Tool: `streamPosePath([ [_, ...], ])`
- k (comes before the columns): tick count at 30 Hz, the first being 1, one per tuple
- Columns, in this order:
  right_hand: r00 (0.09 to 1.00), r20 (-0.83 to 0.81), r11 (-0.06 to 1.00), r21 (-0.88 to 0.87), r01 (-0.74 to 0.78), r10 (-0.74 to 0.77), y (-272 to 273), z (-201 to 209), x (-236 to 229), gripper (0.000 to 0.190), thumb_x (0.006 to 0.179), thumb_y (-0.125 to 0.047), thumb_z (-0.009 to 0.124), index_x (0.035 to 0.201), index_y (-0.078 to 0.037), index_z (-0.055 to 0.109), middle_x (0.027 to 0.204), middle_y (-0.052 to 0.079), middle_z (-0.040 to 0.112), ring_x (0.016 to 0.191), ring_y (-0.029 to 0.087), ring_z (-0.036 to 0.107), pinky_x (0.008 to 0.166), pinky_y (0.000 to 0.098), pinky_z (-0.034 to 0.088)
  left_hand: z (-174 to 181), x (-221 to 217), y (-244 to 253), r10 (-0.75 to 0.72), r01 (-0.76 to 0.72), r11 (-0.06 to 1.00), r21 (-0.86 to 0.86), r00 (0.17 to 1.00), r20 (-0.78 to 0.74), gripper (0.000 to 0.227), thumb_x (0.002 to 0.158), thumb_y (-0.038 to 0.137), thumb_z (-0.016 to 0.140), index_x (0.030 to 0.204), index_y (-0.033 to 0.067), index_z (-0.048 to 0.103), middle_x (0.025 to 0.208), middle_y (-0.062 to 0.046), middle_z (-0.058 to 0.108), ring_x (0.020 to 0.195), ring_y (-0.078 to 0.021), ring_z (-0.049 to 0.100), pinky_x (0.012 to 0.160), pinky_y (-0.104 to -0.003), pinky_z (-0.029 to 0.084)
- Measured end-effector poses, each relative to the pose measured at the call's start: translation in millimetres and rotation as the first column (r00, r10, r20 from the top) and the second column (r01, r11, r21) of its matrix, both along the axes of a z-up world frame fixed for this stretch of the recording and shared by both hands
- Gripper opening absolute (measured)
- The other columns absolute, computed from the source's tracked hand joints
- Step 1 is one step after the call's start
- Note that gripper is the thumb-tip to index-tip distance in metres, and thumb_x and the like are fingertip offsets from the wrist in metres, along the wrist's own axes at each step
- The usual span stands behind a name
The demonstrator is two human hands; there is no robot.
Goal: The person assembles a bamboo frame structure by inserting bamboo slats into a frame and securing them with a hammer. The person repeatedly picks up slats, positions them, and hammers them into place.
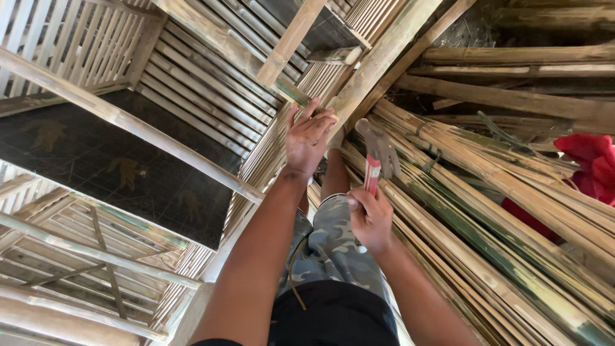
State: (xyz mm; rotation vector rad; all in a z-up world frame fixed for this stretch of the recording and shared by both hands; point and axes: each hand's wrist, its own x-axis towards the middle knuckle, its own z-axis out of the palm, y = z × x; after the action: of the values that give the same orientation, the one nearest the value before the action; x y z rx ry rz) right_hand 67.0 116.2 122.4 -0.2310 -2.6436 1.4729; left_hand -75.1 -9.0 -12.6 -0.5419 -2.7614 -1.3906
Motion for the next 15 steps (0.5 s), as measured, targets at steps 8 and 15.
streamPosePath([
  [8, 0.995, 0.089, 0.998, 0.045, -0.039, 0.035, -10.8, -24.4, -5.6, 0.013, 0.093, 0.005, 0.068, 0.103, -0.004, 0.066, 0.087, 0.013, 0.065, 0.075, 0.029, 0.065, 0.065, 0.0349, 0.052, 3.7, -3.1, -1.3, 0.003, -0.003, 1.0, 0.024, 1.0, 0.003, 0.013, 0.09, 0.009, 0.076, 0.096, 0.0205, 0.075, 0.12, 0.006, 0.076, 0.138, -0.017, 0.057, 0.124, -0.047, 0.028],
  [15, 0.99, -0.123, 0.998, 0.03, -0.061, 0.065, -9.6, -16.6, 0.3, 0.014, 0.092, 0.006, 0.065, 0.101, -0.004, 0.062, 0.087, 0.013, 0.065, 0.075, 0.027, 0.065, 0.067, 0.0369, 0.054, 2.9, -0.2, -3.2, 0.003, -0.003, 1.0, 0.002, 1.0, -0.017, 0.015, 0.089, 0.007, 0.075, 0.098, 0.0187, 0.075, 0.119, 0.005, 0.077, 0.137, -0.0169, 0.058, 0.123, -0.047, 0.029],
])
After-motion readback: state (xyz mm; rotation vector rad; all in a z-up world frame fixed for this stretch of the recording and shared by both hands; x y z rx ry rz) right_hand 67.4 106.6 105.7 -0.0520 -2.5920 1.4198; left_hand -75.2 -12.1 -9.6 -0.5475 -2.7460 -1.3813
